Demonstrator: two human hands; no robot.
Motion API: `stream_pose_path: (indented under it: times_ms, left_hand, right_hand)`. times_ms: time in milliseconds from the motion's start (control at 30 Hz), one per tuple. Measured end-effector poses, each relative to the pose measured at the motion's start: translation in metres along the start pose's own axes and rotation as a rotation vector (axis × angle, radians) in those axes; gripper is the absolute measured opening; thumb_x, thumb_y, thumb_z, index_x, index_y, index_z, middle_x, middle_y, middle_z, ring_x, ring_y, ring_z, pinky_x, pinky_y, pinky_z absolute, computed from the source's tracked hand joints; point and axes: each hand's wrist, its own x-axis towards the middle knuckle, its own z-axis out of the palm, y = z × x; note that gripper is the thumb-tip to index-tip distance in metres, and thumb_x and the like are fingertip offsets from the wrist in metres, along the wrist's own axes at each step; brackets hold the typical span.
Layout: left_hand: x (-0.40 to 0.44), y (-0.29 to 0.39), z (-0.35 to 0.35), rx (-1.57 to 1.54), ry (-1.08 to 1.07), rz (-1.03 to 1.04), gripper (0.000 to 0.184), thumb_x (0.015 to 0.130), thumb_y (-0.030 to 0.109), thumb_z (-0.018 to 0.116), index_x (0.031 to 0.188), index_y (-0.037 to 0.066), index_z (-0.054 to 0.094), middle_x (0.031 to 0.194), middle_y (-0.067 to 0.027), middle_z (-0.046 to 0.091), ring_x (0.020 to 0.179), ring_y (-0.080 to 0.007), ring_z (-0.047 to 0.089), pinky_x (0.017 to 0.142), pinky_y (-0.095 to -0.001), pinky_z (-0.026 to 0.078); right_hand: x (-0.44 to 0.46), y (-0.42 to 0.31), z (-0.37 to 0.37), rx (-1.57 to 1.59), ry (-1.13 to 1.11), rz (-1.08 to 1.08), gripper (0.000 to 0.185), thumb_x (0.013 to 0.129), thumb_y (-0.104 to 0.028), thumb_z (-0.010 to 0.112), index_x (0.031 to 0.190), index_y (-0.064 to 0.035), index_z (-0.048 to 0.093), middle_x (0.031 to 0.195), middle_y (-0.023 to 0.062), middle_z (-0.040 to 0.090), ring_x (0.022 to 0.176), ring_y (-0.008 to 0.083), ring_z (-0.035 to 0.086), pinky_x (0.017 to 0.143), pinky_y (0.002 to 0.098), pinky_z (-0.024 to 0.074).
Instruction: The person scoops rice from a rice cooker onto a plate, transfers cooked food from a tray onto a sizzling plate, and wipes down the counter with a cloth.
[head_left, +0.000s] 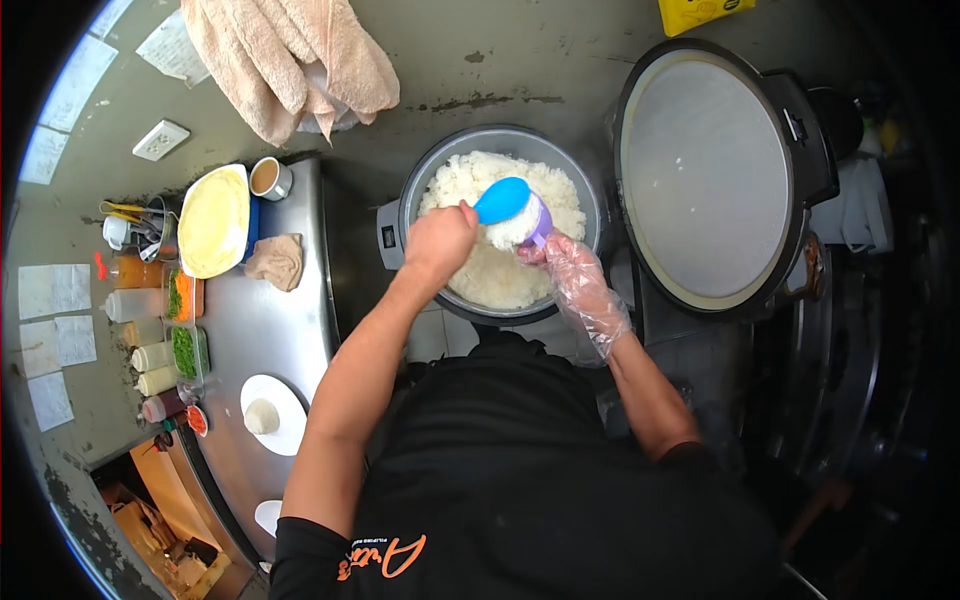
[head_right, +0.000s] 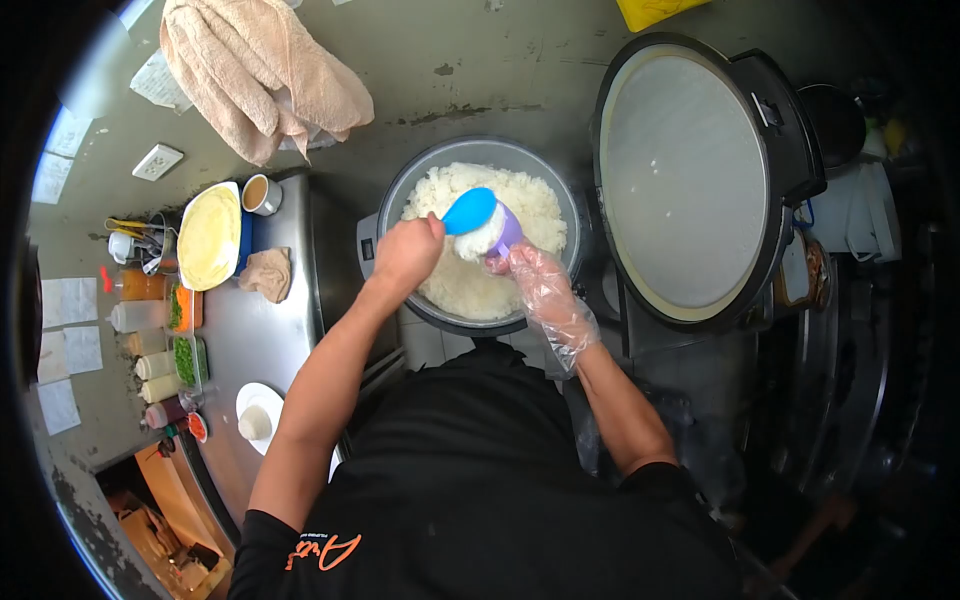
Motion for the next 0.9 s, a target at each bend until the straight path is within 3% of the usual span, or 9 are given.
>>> stream_pose_path:
  times_ms: [133, 233, 267, 367, 400, 500, 800, 900]
  left_hand:
    - [0.011, -0.023, 0.000, -0.146, 0.035, -0.050, 0.058, 0.101, 0.036, 0.037, 0.085, -0.011, 0.069, 0.087, -0.0350, 0.065, 0.089, -0.0510, 0.065, 0.087, -0.0537, 0.049]
    - [-0.010, -0.003, 0.013, -0.201, -0.052, -0.030, 0.060, 0.101, 0.037, 0.037, 0.087, -0.012, 0.068, 0.087, -0.0386, 0.063, 0.093, -0.0512, 0.064, 0.089, -0.0533, 0.048]
    - [-0.011, 0.002, 0.020, -0.196, -0.027, -0.045, 0.059, 0.102, 0.036, 0.037, 0.086, -0.011, 0.069, 0.085, -0.0373, 0.064, 0.090, -0.0513, 0.064, 0.088, -0.0538, 0.049]
    - [-0.014, 0.021, 0.001, -0.105, 0.018, 0.047, 0.058, 0.102, 0.033, 0.036, 0.081, -0.008, 0.070, 0.080, -0.0337, 0.065, 0.082, -0.0509, 0.065, 0.083, -0.0550, 0.050]
    - [-0.018, 0.026, -0.006, -0.066, 0.022, 0.093, 0.058, 0.102, 0.033, 0.036, 0.079, -0.007, 0.070, 0.078, -0.0325, 0.065, 0.080, -0.0507, 0.065, 0.082, -0.0553, 0.051]
    - [-0.010, 0.023, -0.001, -0.030, 0.072, 0.138, 0.057, 0.103, 0.031, 0.036, 0.074, -0.005, 0.070, 0.074, -0.0301, 0.065, 0.074, -0.0495, 0.065, 0.078, -0.0555, 0.052]
    - [0.003, 0.012, 0.009, 0.117, 0.074, 0.149, 0.056, 0.102, 0.030, 0.037, 0.072, -0.003, 0.071, 0.074, -0.0269, 0.068, 0.072, -0.0455, 0.068, 0.074, -0.0542, 0.055]
    - [0.007, 0.018, 0.005, 0.103, 0.081, 0.136, 0.056, 0.102, 0.031, 0.038, 0.072, -0.002, 0.071, 0.074, -0.0259, 0.069, 0.072, -0.0456, 0.068, 0.074, -0.0533, 0.056]
  right_hand:
    - [0.002, 0.009, 0.001, 0.013, 0.097, 0.066, 0.020, 0.106, -0.014, 0.050, 0.099, 0.0003, 0.062, 0.098, 0.0039, 0.063, 0.095, 0.0124, 0.059, 0.093, 0.0303, 0.0472]
    - [0.013, 0.009, 0.012, 0.072, 0.097, -0.048, 0.019, 0.105, -0.014, 0.052, 0.100, 0.0004, 0.062, 0.098, 0.0041, 0.063, 0.096, 0.0126, 0.059, 0.093, 0.0296, 0.0468]
    - [0.011, 0.002, 0.020, -0.052, 0.125, -0.055, 0.020, 0.106, -0.014, 0.050, 0.100, 0.0004, 0.062, 0.100, 0.0043, 0.063, 0.097, 0.0131, 0.059, 0.095, 0.0298, 0.0460]
    - [0.001, -0.011, 0.029, 0.000, 0.103, -0.136, 0.019, 0.106, -0.012, 0.049, 0.101, 0.0005, 0.062, 0.103, 0.0051, 0.062, 0.099, 0.0145, 0.059, 0.097, 0.0316, 0.0453]
    - [-0.002, -0.020, 0.029, 0.160, 0.078, -0.121, 0.021, 0.106, -0.011, 0.047, 0.099, 0.0006, 0.062, 0.107, 0.0066, 0.063, 0.104, 0.0166, 0.059, 0.100, 0.0339, 0.0444]
    - [0.001, -0.025, 0.021, 0.112, 0.050, -0.130, 0.021, 0.106, -0.016, 0.049, 0.098, -0.0006, 0.060, 0.108, 0.0082, 0.063, 0.106, 0.0195, 0.062, 0.105, 0.0405, 0.0455]
    - [-0.022, -0.007, 0.009, 0.279, 0.081, 0.019, 0.023, 0.106, -0.019, 0.050, 0.095, -0.0013, 0.060, 0.112, 0.0142, 0.064, 0.112, 0.0304, 0.064, 0.109, 0.0447, 0.0443]
    - [-0.022, -0.005, 0.002, 0.322, 0.053, -0.010, 0.023, 0.106, -0.016, 0.048, 0.095, -0.0009, 0.061, 0.108, 0.0103, 0.063, 0.108, 0.0223, 0.063, 0.105, 0.0401, 0.0459]
